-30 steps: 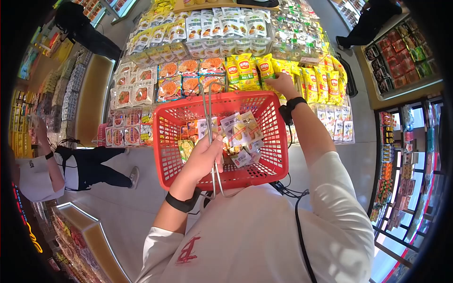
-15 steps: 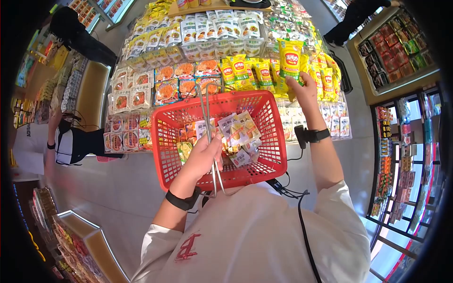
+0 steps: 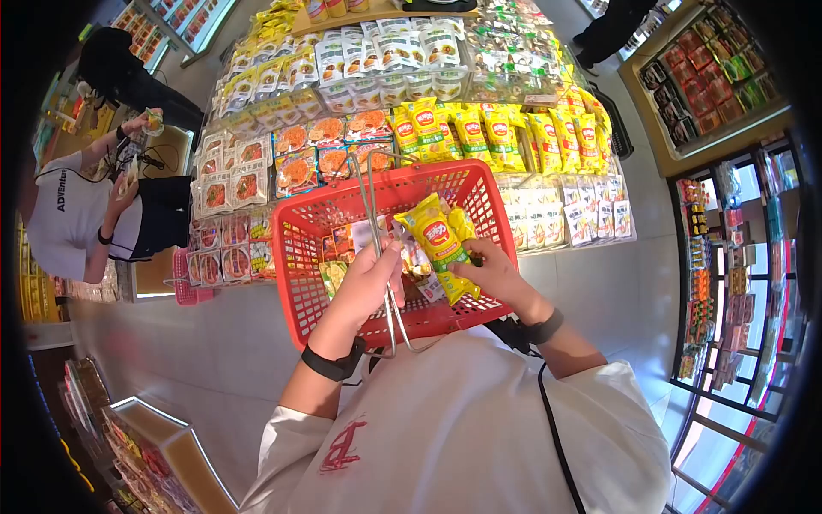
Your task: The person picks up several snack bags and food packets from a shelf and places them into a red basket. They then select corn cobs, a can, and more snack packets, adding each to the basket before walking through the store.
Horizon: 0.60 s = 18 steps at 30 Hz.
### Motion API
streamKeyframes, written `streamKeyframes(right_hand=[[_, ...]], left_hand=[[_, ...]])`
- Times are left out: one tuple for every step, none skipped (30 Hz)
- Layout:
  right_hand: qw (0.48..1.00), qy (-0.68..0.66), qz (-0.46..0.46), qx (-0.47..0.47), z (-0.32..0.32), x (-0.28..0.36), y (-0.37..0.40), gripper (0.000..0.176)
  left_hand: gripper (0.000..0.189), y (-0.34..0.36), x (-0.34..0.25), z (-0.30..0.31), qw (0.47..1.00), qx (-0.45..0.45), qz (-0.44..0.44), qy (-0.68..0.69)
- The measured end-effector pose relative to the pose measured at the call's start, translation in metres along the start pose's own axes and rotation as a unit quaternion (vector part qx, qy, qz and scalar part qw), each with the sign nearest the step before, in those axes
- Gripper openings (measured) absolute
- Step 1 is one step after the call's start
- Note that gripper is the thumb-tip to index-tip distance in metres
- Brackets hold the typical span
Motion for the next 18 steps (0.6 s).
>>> streamKeyframes(right_hand=[[1.000,0.025,0.004,0.013,-0.006,-0.003,-0.001,0.050],[0.998,0.050,0.007,0.026,-0.011,-0.005,-0.001,0.053],[0.998,0.054,-0.011,0.032,-0.016,-0.003,0.000,0.054],[0.997,0.057,-0.031,0.037,-0.022,0.001,0.002,0.055],[0.996,0.060,-0.052,0.042,-0.027,0.003,0.004,0.056],[0.996,0.078,-0.038,0.037,-0.031,0.000,0.002,0.057],[0.995,0.084,-0.042,0.040,-0.034,-0.004,0.001,0.057],[0.994,0.089,-0.045,0.043,-0.037,-0.006,0.000,0.057],[0.993,0.095,-0.048,0.047,-0.040,-0.005,-0.001,0.057],[0.991,0.105,-0.059,0.058,-0.042,-0.004,-0.001,0.058],[0.989,0.114,-0.058,0.069,-0.044,-0.005,-0.002,0.058],[0.988,0.123,-0.056,0.079,-0.047,-0.007,-0.003,0.058],[0.986,0.132,-0.054,0.089,-0.049,-0.008,-0.004,0.058],[0.986,0.127,-0.051,0.091,-0.049,-0.010,-0.006,0.058],[0.987,0.122,-0.048,0.093,-0.050,-0.011,-0.007,0.058],[0.988,0.116,-0.046,0.096,-0.052,-0.014,-0.008,0.059],[0.989,0.104,-0.036,0.100,-0.055,-0.016,-0.009,0.059],[0.990,0.093,-0.025,0.105,-0.058,-0.018,-0.011,0.060]], left_hand=[[0.025,0.001,-0.001,-0.001,1.000,-0.001,0.005,0.003],[0.025,0.000,-0.001,-0.001,1.000,-0.001,0.009,0.006],[0.026,0.000,0.000,0.000,1.000,-0.002,0.009,0.009],[0.026,0.000,0.001,0.001,1.000,-0.002,0.009,0.012],[0.026,-0.001,0.003,0.001,1.000,-0.001,0.011,0.015],[0.027,-0.002,0.004,0.001,1.000,0.003,0.000,0.017],[0.027,-0.002,0.003,0.000,1.000,0.004,-0.001,0.013],[0.027,0.000,0.000,-0.001,1.000,0.003,-0.002,0.008],[0.027,0.000,-0.001,-0.001,1.000,0.001,-0.004,0.004],[0.027,0.001,-0.001,-0.001,1.000,-0.001,0.006,0.008],[0.027,0.000,-0.001,-0.001,1.000,0.001,0.005,0.012],[0.027,0.000,-0.001,-0.001,1.000,0.002,0.004,0.016],[0.027,0.000,-0.001,-0.002,1.000,0.004,0.002,0.020],[0.027,-0.001,-0.002,-0.002,1.000,0.002,0.004,0.021],[0.026,-0.001,-0.002,-0.003,1.000,0.000,0.006,0.023],[0.026,0.000,-0.002,-0.003,1.000,-0.002,0.008,0.026],[0.027,0.000,-0.001,-0.002,1.000,-0.001,0.006,0.021],[0.027,0.000,0.001,0.000,1.000,0.000,0.004,0.017]])
Point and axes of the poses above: each hand's wrist, its own y-axis away from the middle knuckle, its own z-axis out of the back of the hand, x = y × z, the point moved 4 cm from there along -y, towards the middle knuckle, and after that the axes turned 14 degrees about x, right-handed, at the moved point
